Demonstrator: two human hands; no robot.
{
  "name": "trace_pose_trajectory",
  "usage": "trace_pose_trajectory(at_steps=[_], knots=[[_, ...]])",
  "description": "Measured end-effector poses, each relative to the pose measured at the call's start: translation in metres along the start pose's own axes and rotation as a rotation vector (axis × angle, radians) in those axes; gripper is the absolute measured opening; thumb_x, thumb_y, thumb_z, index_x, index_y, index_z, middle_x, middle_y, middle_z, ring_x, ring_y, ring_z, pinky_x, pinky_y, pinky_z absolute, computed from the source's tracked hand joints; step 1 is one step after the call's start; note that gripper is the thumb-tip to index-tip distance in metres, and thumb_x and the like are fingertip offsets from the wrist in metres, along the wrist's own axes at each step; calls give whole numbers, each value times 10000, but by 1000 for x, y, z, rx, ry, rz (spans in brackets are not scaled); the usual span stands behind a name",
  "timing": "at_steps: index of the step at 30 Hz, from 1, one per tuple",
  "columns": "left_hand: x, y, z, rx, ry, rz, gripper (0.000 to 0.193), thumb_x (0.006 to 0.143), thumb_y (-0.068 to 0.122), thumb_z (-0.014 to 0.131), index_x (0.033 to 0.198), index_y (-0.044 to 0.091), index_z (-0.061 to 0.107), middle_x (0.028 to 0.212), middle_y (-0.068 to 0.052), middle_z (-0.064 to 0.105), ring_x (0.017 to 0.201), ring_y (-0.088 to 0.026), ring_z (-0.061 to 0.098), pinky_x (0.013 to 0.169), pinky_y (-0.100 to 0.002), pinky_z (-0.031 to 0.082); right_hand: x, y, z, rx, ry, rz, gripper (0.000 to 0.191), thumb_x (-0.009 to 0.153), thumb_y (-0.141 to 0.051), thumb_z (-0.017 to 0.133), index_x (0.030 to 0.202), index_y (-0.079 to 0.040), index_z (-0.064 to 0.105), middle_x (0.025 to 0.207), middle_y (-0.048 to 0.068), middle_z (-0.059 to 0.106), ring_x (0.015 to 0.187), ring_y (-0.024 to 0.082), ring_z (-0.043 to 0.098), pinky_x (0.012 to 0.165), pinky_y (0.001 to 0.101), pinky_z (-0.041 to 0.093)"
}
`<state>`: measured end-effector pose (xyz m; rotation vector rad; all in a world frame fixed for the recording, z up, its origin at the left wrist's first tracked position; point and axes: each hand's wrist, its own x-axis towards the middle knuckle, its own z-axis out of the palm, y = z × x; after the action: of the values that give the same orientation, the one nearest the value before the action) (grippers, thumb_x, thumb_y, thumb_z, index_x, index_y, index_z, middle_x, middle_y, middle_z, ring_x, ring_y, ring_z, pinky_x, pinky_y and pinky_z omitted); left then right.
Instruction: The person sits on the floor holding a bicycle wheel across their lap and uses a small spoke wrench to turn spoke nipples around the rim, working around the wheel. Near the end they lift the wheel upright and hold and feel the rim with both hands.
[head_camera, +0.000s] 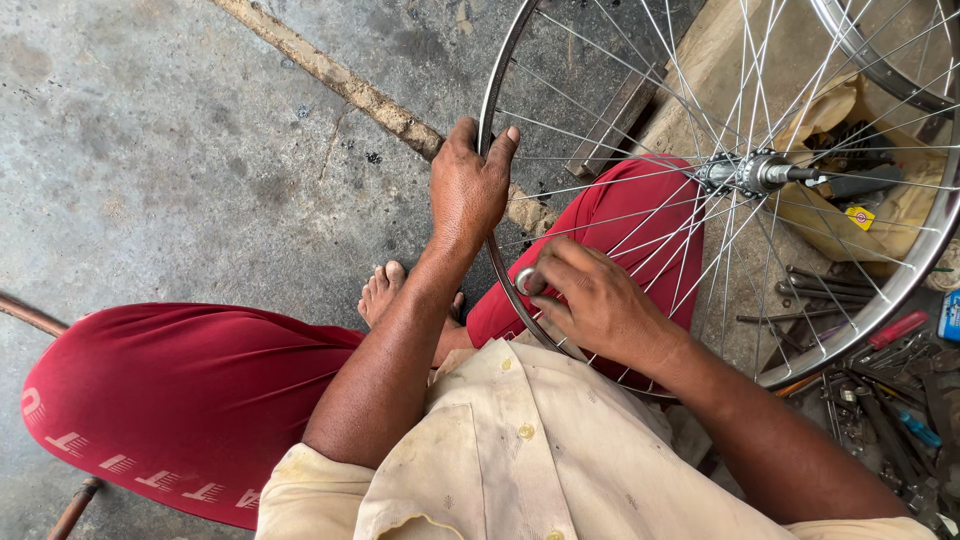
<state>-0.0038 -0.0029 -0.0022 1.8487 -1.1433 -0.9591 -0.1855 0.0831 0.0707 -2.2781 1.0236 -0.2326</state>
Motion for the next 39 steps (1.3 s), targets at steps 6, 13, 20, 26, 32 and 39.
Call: trace_pose_trajectory(at_steps=[6,13,20,26,32,39], knots=[[0,2,1,3,13,37,455,940,440,705,818,27,557,682,-144,639,625,-278,658,635,-483,509,15,-3,15,-441,-94,158,341,852,-100,781,1160,-75,637,942,75,606,887,260,672,801,441,569],[-1,2,-1,4,7,17,441,934,441,696,831,35,560,678,-139,646,631,-280,679,642,-483,522,-1,-1,0,-66,56,-2,346,777,-117,791,1026,7,585,962,174,591,827,304,668,720,422,553],[-1,5,-2,2,22,50,438,936,438,701,851,28,574,695,-157,659,649,-303,687,659,-488,523,12,3,20,-406,2,57,338,801,-83,776,1091,-39,608,941,103,604,855,294,679,794,447,548],[-2,4,-3,-12,11,7,418,925,436,698,868,36,592,705,-150,674,660,-297,703,660,-489,529,-1,0,1,-62,22,15,332,801,-136,799,1031,-16,592,1008,150,593,876,289,681,777,438,559],[-1,6,-1,-14,3,18,436,928,437,704,851,27,578,699,-156,669,658,-305,701,668,-489,529,16,-6,14,-365,-1,101,346,842,-72,775,1148,-34,616,959,114,606,879,303,672,801,463,547],[-1,2,-2,-17,31,49,441,930,417,706,842,11,561,697,-169,655,653,-329,678,676,-498,519,1,-4,-5,-17,42,-63,312,771,-117,773,1017,-23,606,966,175,595,862,298,674,756,428,567]])
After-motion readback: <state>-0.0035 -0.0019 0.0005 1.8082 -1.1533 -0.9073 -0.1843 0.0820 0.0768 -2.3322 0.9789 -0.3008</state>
